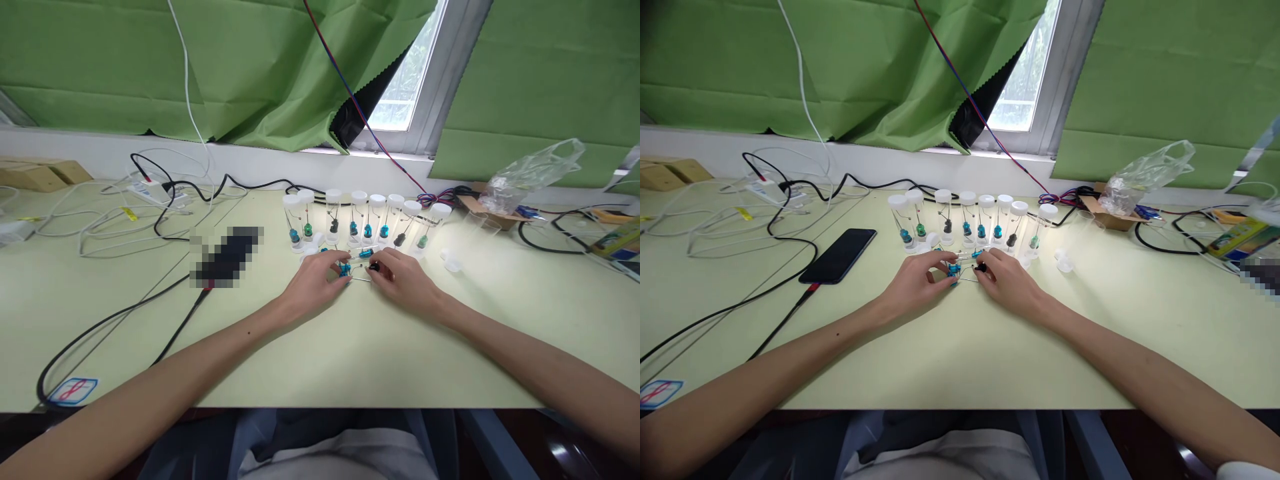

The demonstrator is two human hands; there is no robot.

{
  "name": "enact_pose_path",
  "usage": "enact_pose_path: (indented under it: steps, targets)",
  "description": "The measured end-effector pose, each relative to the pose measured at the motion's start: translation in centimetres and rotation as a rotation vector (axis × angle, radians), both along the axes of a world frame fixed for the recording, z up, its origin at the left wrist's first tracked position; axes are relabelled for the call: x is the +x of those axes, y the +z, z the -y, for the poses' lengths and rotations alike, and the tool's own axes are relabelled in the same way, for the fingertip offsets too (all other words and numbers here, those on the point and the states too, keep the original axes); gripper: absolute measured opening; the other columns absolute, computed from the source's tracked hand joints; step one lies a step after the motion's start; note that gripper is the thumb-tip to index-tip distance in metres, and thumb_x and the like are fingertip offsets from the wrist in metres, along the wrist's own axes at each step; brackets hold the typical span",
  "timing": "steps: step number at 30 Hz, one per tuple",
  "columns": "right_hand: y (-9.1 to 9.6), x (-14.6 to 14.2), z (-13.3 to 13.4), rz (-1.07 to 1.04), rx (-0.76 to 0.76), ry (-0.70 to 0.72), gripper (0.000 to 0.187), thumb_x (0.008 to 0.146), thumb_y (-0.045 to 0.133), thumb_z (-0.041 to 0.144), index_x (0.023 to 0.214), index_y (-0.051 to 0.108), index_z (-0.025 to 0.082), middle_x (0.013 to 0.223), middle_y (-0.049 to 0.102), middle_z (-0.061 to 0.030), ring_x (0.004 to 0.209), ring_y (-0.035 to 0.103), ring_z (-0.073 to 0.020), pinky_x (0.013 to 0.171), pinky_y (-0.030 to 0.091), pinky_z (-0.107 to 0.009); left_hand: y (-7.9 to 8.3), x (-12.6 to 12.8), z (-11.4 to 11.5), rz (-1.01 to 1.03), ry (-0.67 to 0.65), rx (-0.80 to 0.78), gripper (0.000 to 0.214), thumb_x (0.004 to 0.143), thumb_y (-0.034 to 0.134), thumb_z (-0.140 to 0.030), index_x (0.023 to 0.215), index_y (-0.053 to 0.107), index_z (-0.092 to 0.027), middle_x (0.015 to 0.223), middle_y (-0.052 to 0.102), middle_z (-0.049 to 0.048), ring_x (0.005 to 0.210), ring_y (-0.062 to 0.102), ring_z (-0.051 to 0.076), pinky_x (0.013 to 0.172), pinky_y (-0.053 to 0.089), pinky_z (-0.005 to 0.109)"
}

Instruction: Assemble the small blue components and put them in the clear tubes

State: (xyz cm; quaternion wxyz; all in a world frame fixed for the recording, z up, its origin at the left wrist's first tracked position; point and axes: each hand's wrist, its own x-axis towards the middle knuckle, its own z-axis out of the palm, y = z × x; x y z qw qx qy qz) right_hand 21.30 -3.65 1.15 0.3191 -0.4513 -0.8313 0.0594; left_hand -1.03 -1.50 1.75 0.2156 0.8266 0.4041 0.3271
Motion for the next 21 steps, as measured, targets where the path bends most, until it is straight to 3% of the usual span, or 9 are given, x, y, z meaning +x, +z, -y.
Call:
enact_pose_path:
  steps: [5, 12, 21]
  targets:
    - [-0.17, 0.0, 0.06, -0.005, -0.003, 0.108, 0.008, 0.098, 0.052, 0.024, 0.099, 0.057, 0.019, 0.088, 0.059, -0.0046, 0.068, 0.053, -0.0138, 0.064, 0.043, -0.027, 0.32, 0.19, 0.21, 0.108, 0.02, -0.093, 0.031, 0.082, 0.067, -0.027, 0.112, 0.068, -0.02, 0.111, 0.072, 0.006, 0.088, 0.069, 0.019, 0.067, 0.057, 0.028]
    - [-0.17, 0.02, 0.22, 0.028, -0.005, 0.144, 0.016, 0.1, 0.051, 0.034, 0.096, 0.057, 0.019, 0.085, 0.059, -0.0047, 0.07, 0.053, -0.015, 0.063, 0.044, -0.028, 0.31, 0.35, 0.12, 0.434, 0.006, -0.395, 0.043, 0.073, 0.079, -0.04, 0.108, 0.067, -0.017, 0.107, 0.071, 0.0111, 0.078, 0.07, 0.021, 0.054, 0.058, 0.028]
    - [-0.66, -0.16, 0.44, 0.012, 0.022, 0.166, 0.022, 0.099, 0.054, 0.04, 0.097, 0.059, 0.019, 0.086, 0.063, -0.0053, 0.07, 0.056, -0.0148, 0.065, 0.046, -0.027, 0.47, 0.66, 0.42, 0.576, 0.028, -0.456, 0.043, 0.07, 0.082, -0.037, 0.103, 0.067, -0.014, 0.101, 0.07, 0.0105, 0.08, 0.069, 0.019, 0.063, 0.06, 0.029]
